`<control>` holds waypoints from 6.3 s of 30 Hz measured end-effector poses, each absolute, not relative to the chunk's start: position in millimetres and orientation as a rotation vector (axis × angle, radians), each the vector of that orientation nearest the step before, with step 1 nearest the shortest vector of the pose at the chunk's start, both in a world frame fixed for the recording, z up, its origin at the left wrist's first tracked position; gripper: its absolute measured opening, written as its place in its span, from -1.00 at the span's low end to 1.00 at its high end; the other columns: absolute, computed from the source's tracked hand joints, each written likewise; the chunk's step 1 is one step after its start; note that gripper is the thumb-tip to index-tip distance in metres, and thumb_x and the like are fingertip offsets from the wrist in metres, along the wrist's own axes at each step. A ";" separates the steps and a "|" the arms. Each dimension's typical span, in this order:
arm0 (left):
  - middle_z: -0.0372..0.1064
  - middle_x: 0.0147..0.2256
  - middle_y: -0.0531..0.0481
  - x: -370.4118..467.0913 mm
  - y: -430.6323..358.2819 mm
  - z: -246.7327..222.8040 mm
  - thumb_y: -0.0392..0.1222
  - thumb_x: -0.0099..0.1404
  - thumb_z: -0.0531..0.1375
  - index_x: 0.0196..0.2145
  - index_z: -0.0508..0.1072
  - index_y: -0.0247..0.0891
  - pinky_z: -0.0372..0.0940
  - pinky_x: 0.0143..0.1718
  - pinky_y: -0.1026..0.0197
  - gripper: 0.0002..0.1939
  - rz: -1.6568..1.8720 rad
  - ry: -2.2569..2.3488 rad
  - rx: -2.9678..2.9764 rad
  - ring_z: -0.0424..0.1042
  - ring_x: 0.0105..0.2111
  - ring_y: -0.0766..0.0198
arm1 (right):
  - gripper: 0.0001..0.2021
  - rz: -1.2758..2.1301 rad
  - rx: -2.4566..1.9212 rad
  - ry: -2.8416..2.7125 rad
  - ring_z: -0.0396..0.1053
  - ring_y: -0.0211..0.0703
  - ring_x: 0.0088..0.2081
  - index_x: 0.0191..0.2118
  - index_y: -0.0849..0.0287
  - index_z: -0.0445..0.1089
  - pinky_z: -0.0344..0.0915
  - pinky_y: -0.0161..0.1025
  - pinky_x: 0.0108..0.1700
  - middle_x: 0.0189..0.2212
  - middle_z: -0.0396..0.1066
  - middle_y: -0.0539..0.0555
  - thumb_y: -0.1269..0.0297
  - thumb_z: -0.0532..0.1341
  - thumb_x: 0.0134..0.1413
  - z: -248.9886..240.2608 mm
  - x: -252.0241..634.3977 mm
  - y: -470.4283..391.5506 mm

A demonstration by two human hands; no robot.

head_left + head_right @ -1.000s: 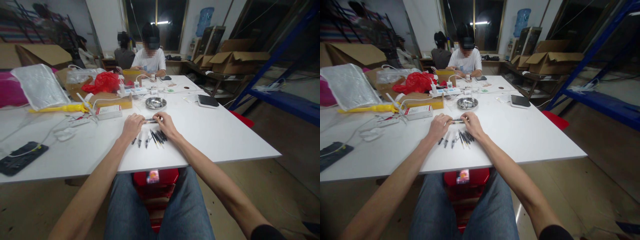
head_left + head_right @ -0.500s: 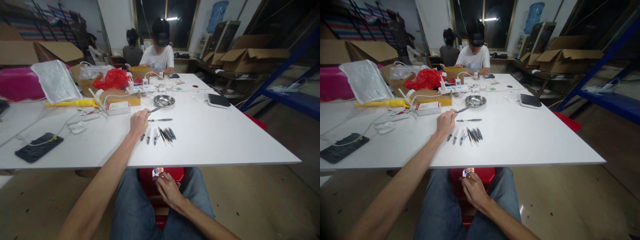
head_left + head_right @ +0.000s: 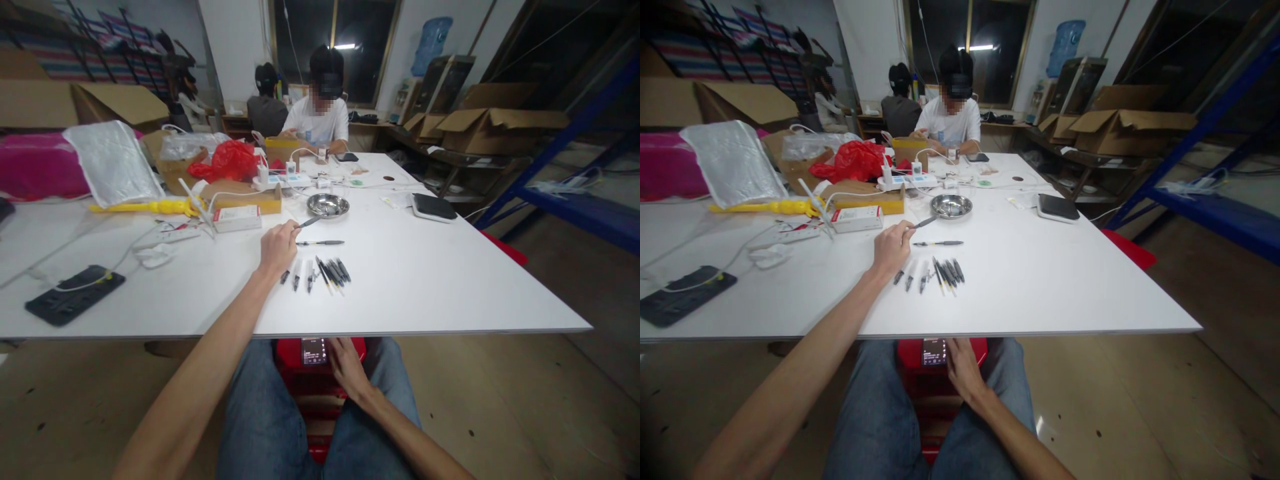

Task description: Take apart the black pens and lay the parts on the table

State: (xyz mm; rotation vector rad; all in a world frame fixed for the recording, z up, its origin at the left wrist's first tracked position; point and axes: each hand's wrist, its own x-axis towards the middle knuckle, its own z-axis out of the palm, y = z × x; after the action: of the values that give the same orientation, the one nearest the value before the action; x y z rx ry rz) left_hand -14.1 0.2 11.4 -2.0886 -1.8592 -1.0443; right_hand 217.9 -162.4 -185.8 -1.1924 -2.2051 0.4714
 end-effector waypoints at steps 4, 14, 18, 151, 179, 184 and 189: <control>0.53 -0.24 -0.08 -13.0 0.4 13.1 -0.22 0.47 0.04 -0.18 0.46 -0.18 0.25 -0.14 0.14 -0.81 -1.048 -1.839 -2.130 0.48 -0.16 0.09 | -0.82 0.274 -0.648 -2.656 0.33 -0.19 -0.42 -0.28 0.16 0.39 0.25 -0.24 -0.39 -0.36 0.45 0.06 0.53 0.08 0.19 -120.2 219.9 -186.1; 0.51 -0.22 -0.09 -13.7 3.0 13.4 -0.31 0.44 0.03 -0.22 0.46 -0.21 0.24 -0.06 0.10 -0.80 -1.047 -1.672 -2.291 0.43 -0.12 0.10 | -0.75 -0.176 -0.418 -2.184 0.29 -0.15 -0.37 -0.20 0.16 0.42 0.22 -0.21 -0.37 -0.37 0.40 0.10 0.51 0.01 0.28 43.4 211.2 -88.8; 0.51 -0.21 -0.10 -14.4 2.6 11.4 -0.30 0.43 0.02 -0.19 0.47 -0.21 0.25 -0.07 0.10 -0.79 -1.043 -1.625 -2.318 0.43 -0.13 0.09 | -0.75 0.054 -0.804 -2.127 0.33 0.01 0.00 0.01 0.15 0.42 0.26 -0.06 0.05 -0.04 0.42 0.22 0.25 0.06 0.38 58.9 193.1 3.7; 0.45 -0.30 -0.07 -28.8 23.6 16.2 -0.27 0.43 -0.03 -0.33 0.39 -0.17 0.20 -0.20 0.15 -0.76 -0.897 -1.701 -2.338 0.41 -0.20 0.13 | -0.86 0.533 -0.814 -2.433 0.28 -0.24 -0.36 -0.23 0.19 0.48 0.11 -0.30 -0.26 -0.31 0.49 0.04 0.37 0.16 0.27 38.1 206.5 36.9; 0.49 -0.30 -0.05 -24.0 21.6 13.8 -0.24 0.42 -0.02 -0.35 0.40 -0.17 0.19 -0.22 0.15 -0.76 -0.984 -1.786 -2.306 0.42 -0.23 0.14 | -0.90 0.772 -0.708 -2.500 0.35 -0.25 -0.37 -0.39 0.17 0.60 0.17 -0.29 -0.27 -0.41 0.50 0.03 0.31 0.39 0.14 30.6 185.5 20.6; 0.49 -0.32 -0.04 -23.9 21.5 13.8 -0.24 0.42 -0.01 -0.37 0.39 -0.17 0.16 -0.25 0.14 -0.76 -0.967 -1.772 -2.322 0.43 -0.26 0.15 | -0.89 0.862 -0.732 -2.478 0.43 -0.20 -0.34 -0.31 0.17 0.61 0.25 -0.27 -0.22 -0.35 0.57 0.06 0.28 0.35 0.18 33.4 191.9 24.8; 0.50 -0.29 -0.05 -19.6 17.9 14.7 -0.22 0.45 -0.02 -0.32 0.41 -0.17 0.15 -0.27 0.15 -0.75 -0.908 -1.782 -2.350 0.45 -0.25 0.15 | -0.70 0.680 -0.966 -2.366 0.39 -0.20 -0.38 0.04 0.19 0.50 0.24 -0.24 -0.21 -0.28 0.56 0.11 0.44 0.14 0.28 36.3 206.4 32.7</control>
State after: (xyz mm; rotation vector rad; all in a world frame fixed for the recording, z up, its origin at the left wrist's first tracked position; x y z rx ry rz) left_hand -19.6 17.9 14.7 -2.3501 -1.7815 -0.9084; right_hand 206.4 32.7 36.3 -0.9662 -2.3657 0.6795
